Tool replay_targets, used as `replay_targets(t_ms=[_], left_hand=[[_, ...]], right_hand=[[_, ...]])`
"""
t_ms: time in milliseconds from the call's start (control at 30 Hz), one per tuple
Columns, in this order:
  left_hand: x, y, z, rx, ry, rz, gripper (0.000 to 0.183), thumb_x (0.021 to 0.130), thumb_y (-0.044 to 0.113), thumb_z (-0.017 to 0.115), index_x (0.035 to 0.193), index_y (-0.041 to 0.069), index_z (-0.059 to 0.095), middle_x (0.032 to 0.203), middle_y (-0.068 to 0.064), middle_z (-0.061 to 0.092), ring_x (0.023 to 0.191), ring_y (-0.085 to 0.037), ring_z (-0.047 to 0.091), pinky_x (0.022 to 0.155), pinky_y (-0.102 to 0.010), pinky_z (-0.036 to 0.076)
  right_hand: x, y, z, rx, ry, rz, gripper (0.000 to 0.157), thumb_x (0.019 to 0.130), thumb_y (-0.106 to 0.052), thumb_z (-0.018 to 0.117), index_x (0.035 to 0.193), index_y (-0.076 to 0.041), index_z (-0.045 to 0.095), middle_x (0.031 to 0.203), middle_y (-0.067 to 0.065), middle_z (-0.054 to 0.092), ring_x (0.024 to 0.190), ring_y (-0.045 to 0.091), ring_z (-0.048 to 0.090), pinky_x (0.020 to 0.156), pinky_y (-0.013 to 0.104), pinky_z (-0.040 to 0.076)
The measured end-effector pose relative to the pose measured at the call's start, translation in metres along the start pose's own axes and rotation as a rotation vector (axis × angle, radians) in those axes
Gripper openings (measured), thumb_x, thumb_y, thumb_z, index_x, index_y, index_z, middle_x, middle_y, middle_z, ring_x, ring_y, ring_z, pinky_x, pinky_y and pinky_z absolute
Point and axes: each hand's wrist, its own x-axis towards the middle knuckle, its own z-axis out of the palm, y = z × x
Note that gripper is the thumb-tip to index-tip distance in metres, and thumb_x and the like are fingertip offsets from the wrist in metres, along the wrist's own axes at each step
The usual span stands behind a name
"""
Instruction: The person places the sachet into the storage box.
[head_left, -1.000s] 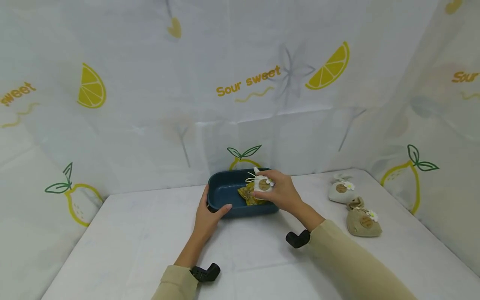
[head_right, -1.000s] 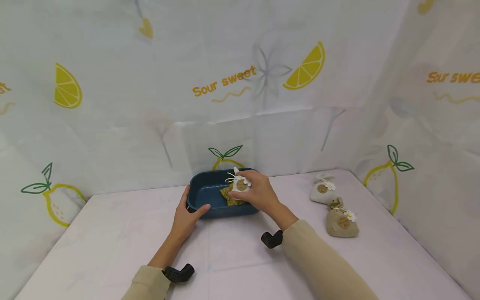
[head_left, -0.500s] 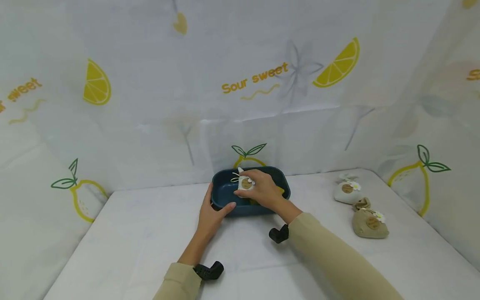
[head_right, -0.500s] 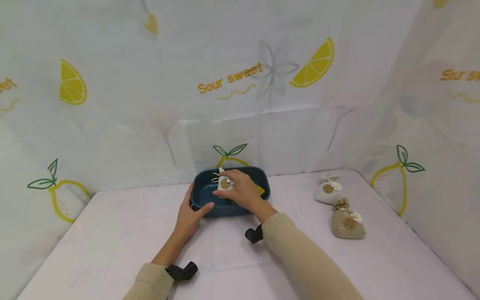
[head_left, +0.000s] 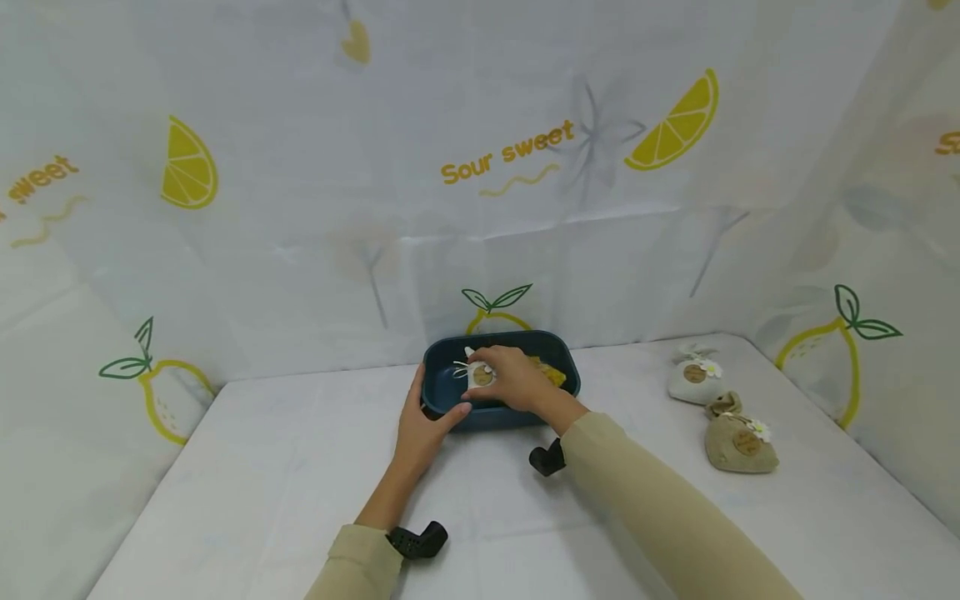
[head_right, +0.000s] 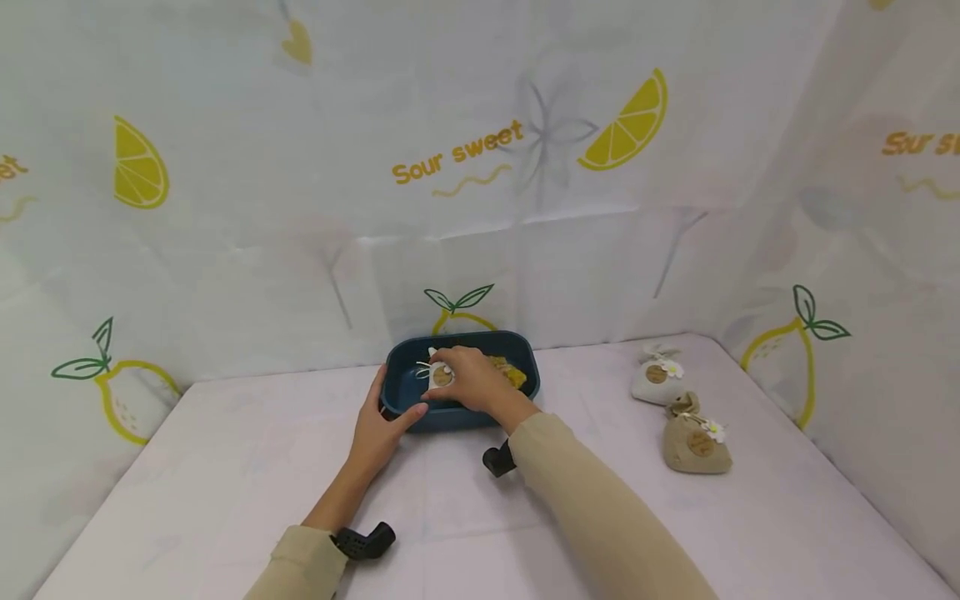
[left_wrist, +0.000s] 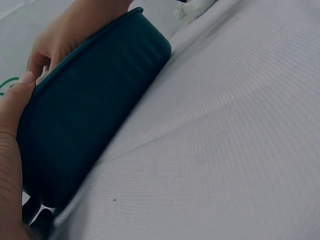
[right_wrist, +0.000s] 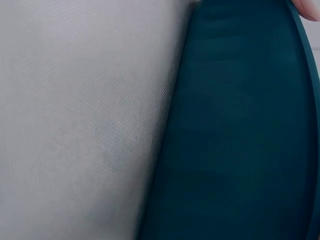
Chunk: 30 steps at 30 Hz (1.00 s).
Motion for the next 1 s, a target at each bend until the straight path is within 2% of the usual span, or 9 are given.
replay_targets(t_ms=[100,333,600,800,1000], left_hand=[[0.000,0.002,-0.001,-0.008,0.004,0.001,0.103,0.084,0.043,0.081,0.163,0.022,0.019,0.170,-0.008,0.022,0.157,-0.032,0.021,0.124,-0.057,0.026],[0.001,0.004,-0.001,-0.020,0.009,0.007,0.103,0.083,0.040,0.082,0.163,0.021,0.019,0.170,-0.007,0.022,0.157,-0.029,0.022,0.125,-0.054,0.026],[0.001,0.002,0.000,-0.004,0.011,0.009,0.104,0.083,0.043,0.082,0.163,0.020,0.020,0.170,-0.007,0.022,0.158,-0.030,0.021,0.125,-0.055,0.026],[0.000,0.000,0.000,0.007,0.010,0.008,0.103,0.084,0.043,0.081,0.163,0.019,0.020,0.170,-0.008,0.022,0.158,-0.031,0.020,0.125,-0.056,0.025],[0.001,0.000,0.000,0.015,0.010,0.005,0.103,0.084,0.045,0.081,0.163,0.020,0.020,0.169,-0.008,0.023,0.157,-0.032,0.021,0.125,-0.057,0.024]], right_hand=[[0.003,-0.001,0.000,0.006,-0.040,0.018,0.058,0.086,-0.045,0.079,0.134,-0.016,0.064,0.141,0.007,0.063,0.132,0.028,0.057,0.113,0.051,0.044],[0.006,-0.005,-0.003,0.033,-0.143,0.085,0.051,0.088,-0.032,0.080,0.134,-0.016,0.065,0.138,0.007,0.064,0.120,0.024,0.059,0.106,0.045,0.048],[0.005,-0.006,-0.004,0.036,-0.197,0.096,0.052,0.089,-0.028,0.079,0.137,-0.017,0.063,0.144,0.007,0.061,0.134,0.028,0.055,0.115,0.049,0.043],[0.001,-0.001,-0.006,0.047,-0.167,0.034,0.058,0.089,-0.032,0.079,0.141,-0.015,0.060,0.144,0.008,0.061,0.128,0.027,0.058,0.108,0.046,0.048],[-0.015,0.006,-0.024,0.101,-0.050,-0.025,0.056,0.094,-0.038,0.072,0.141,-0.011,0.060,0.144,0.009,0.060,0.131,0.030,0.057,0.109,0.051,0.048]])
